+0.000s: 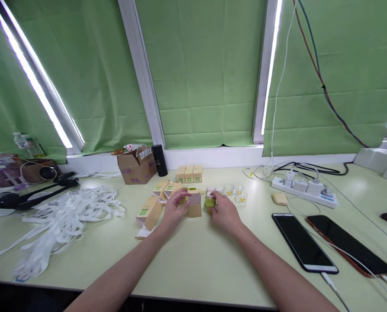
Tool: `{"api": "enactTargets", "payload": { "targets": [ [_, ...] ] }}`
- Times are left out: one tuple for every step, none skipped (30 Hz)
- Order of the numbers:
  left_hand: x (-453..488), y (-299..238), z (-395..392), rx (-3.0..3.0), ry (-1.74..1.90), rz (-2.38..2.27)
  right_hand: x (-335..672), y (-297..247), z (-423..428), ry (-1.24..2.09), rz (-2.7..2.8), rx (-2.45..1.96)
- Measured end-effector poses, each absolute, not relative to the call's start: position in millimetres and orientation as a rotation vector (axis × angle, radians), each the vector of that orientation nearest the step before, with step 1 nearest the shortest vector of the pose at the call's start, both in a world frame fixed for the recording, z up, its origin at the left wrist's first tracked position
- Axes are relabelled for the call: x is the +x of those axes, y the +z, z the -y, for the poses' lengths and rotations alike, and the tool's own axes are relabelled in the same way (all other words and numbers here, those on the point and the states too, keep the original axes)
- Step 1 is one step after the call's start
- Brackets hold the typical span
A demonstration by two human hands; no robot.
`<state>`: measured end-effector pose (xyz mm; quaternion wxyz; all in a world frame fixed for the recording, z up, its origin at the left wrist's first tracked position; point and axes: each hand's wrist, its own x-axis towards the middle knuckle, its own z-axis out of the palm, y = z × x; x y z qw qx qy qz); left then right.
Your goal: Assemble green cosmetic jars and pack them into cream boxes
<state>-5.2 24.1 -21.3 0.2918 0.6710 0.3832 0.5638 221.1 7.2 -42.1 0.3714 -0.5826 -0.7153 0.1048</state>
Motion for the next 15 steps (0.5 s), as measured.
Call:
{"api": "enactTargets", "payload": {
  "targets": [
    [-5, -22, -25, 1.779, 1.497, -1.033, 221, -42, -8, 0.281, 1.819, -1.474],
    [-5, -22, -25, 1.764, 1.495, -1.047, 222, -42, -9, 0.294, 1.798, -1.455],
    [-4, -23, -25, 1.751, 1.492, -1.064, 222, -41, -9, 0.311, 1.769, -1.434],
    [-4, -22, -25, 1.742, 1.481, -1.083, 223, -40, -10, 0.33, 1.733, -1.412],
    [-4, -22, -25, 1.739, 1.463, -1.101, 223, -38, -10, 0.35, 1.687, -1.388],
    [-4, -21, -24, 1.74, 1.441, -1.115, 224, -36, -10, 0.373, 1.634, -1.356],
    [-4, -20, -23, 1.743, 1.419, -1.12, 224, -34, -11, 0.399, 1.574, -1.316],
    [-4, -19, -22, 1.745, 1.4, -1.117, 225, -32, -10, 0.428, 1.508, -1.265],
    [-3, -18, -20, 1.747, 1.387, -1.108, 225, -30, -10, 0.461, 1.441, -1.203],
    [-3, -18, -19, 1.75, 1.377, -1.095, 225, -28, -10, 0.495, 1.379, -1.134],
    [-3, -17, -18, 1.755, 1.368, -1.08, 225, -26, -9, 0.53, 1.326, -1.061],
    [-2, -17, -17, 1.76, 1.359, -1.066, 224, -24, -8, 0.562, 1.287, -0.991],
    [-2, -17, -16, 1.766, 1.346, -1.05, 223, -22, -7, 0.588, 1.261, -0.926],
    [-1, -17, -15, 1.77, 1.331, -1.034, 222, -20, -5, 0.61, 1.247, -0.869],
    [-1, -17, -14, 1.774, 1.315, -1.019, 220, -18, -3, 0.625, 1.239, -0.82]
  ]
}}
